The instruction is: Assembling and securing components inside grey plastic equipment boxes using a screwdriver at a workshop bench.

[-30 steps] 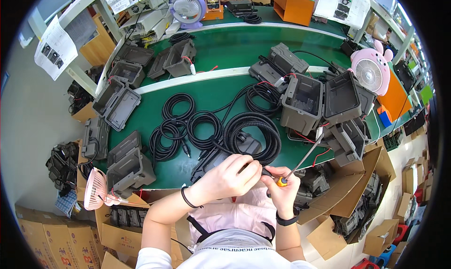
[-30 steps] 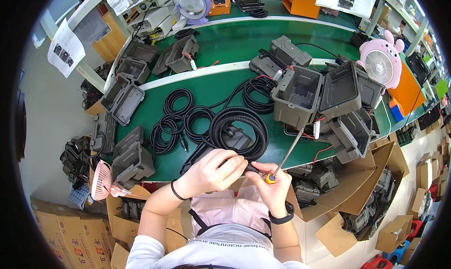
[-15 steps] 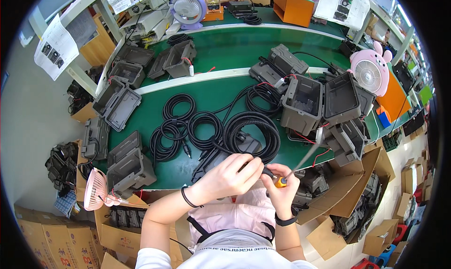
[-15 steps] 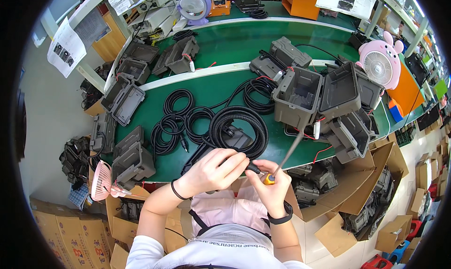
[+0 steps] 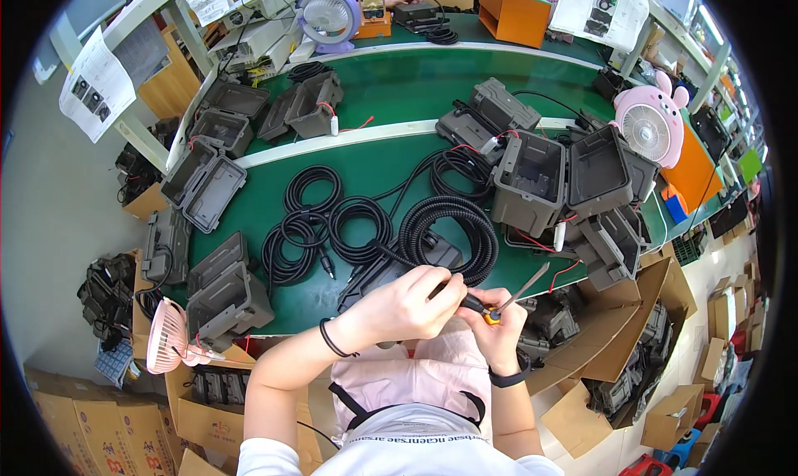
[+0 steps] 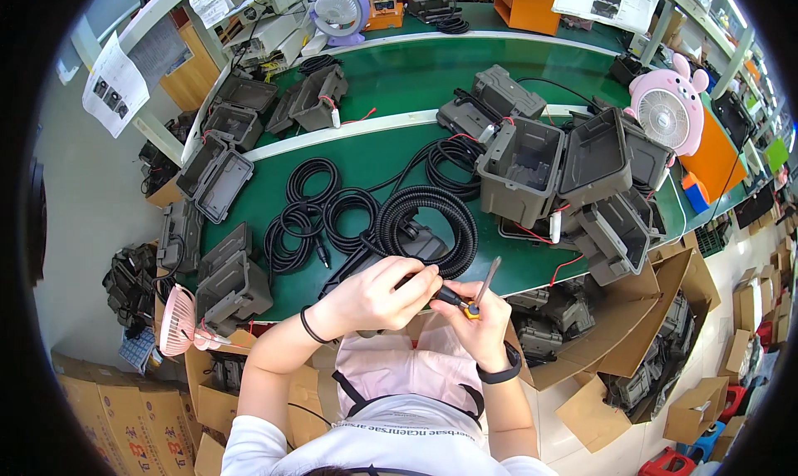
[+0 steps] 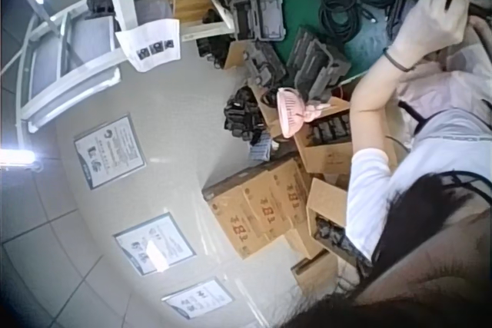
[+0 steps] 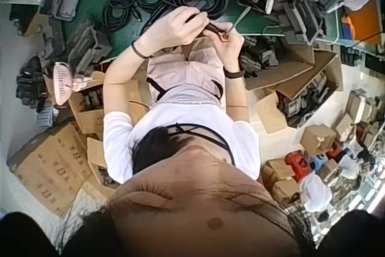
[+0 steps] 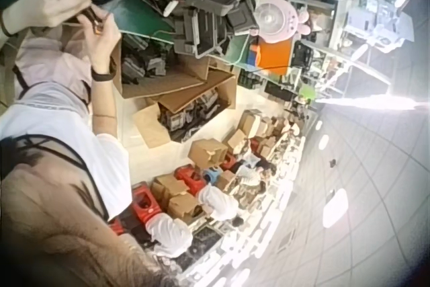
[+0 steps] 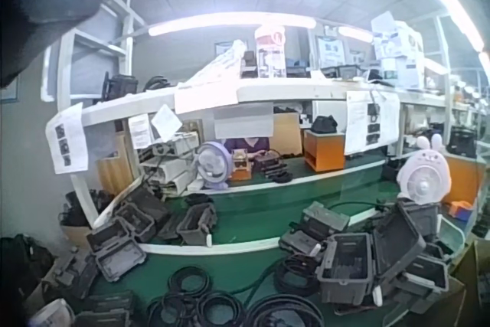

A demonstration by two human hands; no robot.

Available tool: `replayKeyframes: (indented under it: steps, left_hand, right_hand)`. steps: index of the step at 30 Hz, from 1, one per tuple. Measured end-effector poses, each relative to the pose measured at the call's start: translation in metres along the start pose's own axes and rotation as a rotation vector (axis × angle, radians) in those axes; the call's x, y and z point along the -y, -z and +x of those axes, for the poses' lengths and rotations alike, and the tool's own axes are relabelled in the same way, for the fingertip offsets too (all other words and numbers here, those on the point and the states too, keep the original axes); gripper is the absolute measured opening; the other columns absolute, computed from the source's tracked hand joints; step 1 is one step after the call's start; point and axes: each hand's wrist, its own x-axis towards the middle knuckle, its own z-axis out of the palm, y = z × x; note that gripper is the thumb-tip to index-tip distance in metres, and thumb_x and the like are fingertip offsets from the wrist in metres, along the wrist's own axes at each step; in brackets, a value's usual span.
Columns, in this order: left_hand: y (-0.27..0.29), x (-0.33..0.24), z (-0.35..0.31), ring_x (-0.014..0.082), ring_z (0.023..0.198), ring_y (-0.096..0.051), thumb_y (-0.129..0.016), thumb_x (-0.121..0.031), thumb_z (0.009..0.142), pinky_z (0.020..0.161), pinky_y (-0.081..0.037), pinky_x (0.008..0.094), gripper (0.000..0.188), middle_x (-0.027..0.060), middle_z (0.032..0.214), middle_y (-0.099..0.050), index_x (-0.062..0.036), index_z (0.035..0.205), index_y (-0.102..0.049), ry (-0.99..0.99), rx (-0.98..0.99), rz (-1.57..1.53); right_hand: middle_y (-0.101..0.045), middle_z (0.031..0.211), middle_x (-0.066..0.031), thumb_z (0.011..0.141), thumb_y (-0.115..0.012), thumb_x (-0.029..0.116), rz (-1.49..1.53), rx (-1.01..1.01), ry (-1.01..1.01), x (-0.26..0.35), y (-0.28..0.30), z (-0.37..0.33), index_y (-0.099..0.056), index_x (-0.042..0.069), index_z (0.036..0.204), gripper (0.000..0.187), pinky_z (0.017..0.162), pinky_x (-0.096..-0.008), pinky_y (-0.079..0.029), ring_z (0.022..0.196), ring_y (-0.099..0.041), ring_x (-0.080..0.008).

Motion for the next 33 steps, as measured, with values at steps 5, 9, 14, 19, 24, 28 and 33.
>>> replayKeyframes:
  steps: [5,9,14,19,24,28,33]
  left_hand:
    - [-0.002,0.003,0.003,0.0210,0.085,-0.062,-0.068,-0.009,0.071,0.072,-0.056,0.0306,0.023,0.0103,0.097,-0.062,0.0046,0.090,-0.068,-0.017,0.006,0.031]
    - [-0.004,0.004,0.001,0.0204,0.087,-0.061,-0.067,-0.010,0.070,0.074,-0.055,0.0296,0.025,0.0092,0.097,-0.061,0.0030,0.091,-0.068,-0.025,0.050,0.051]
    - [-0.003,-0.003,0.008,0.0205,0.091,-0.060,-0.066,-0.011,0.069,0.077,-0.053,0.0305,0.028,0.0085,0.100,-0.061,0.0007,0.095,-0.066,0.066,0.127,0.080]
    - [0.000,-0.008,0.009,0.0217,0.090,-0.063,-0.065,-0.010,0.071,0.078,-0.054,0.0318,0.026,0.0088,0.101,-0.063,0.0005,0.094,-0.066,0.130,0.013,0.074]
    - [0.003,-0.008,0.009,0.0234,0.088,-0.066,-0.066,-0.008,0.073,0.077,-0.056,0.0332,0.023,0.0113,0.100,-0.066,0.0024,0.094,-0.066,0.122,-0.082,0.007]
    - [0.004,0.004,0.006,0.0226,0.082,-0.065,-0.066,-0.008,0.071,0.074,-0.056,0.0322,0.023,0.0122,0.094,-0.065,0.0041,0.091,-0.067,0.010,-0.052,0.059]
    - [-0.006,0.015,0.006,0.0225,0.078,-0.065,-0.067,-0.008,0.067,0.069,-0.056,0.0307,0.024,0.0134,0.089,-0.064,0.0059,0.086,-0.067,-0.110,-0.067,0.069]
  right_hand:
    - [-0.071,0.085,-0.0118,0.065,-0.088,0.012,-0.103,-0.010,0.347,-0.015,0.003,0.011,-0.063,0.001,0.093,0.039,0.060,-0.0297,-0.053,0.068,-0.067,-0.0237]
    - [-0.070,0.084,-0.0116,0.065,-0.087,0.012,-0.163,-0.008,0.543,-0.011,0.006,0.020,-0.063,-0.001,0.092,0.038,0.059,-0.0298,-0.053,0.067,-0.067,-0.0244]
    - [-0.070,0.076,-0.0099,0.078,-0.078,0.007,0.031,-0.083,-0.080,0.000,-0.002,0.009,-0.061,-0.001,0.086,0.020,0.061,-0.0251,-0.052,0.067,-0.067,-0.0127]
    - [-0.065,0.066,-0.0043,0.085,-0.071,0.004,0.219,-0.178,-0.212,0.018,-0.011,0.009,-0.057,-0.001,0.078,0.017,0.055,-0.0198,-0.048,0.059,-0.063,-0.0072]
    - [-0.063,0.063,-0.0028,0.088,-0.070,0.009,0.288,-0.204,-0.332,0.020,-0.013,0.009,-0.057,-0.001,0.077,0.020,0.051,-0.0190,-0.045,0.055,-0.061,-0.0060]
    - [-0.064,0.066,-0.0029,0.088,-0.072,0.011,0.231,-0.165,-0.270,0.021,-0.016,0.009,-0.059,-0.001,0.081,0.018,0.052,-0.0191,-0.045,0.055,-0.061,-0.0068]
    - [-0.066,0.075,-0.0082,0.079,-0.079,0.010,0.017,-0.116,-0.066,0.012,-0.008,0.009,-0.061,-0.002,0.088,0.023,0.062,-0.0260,-0.049,0.066,-0.063,-0.0145]
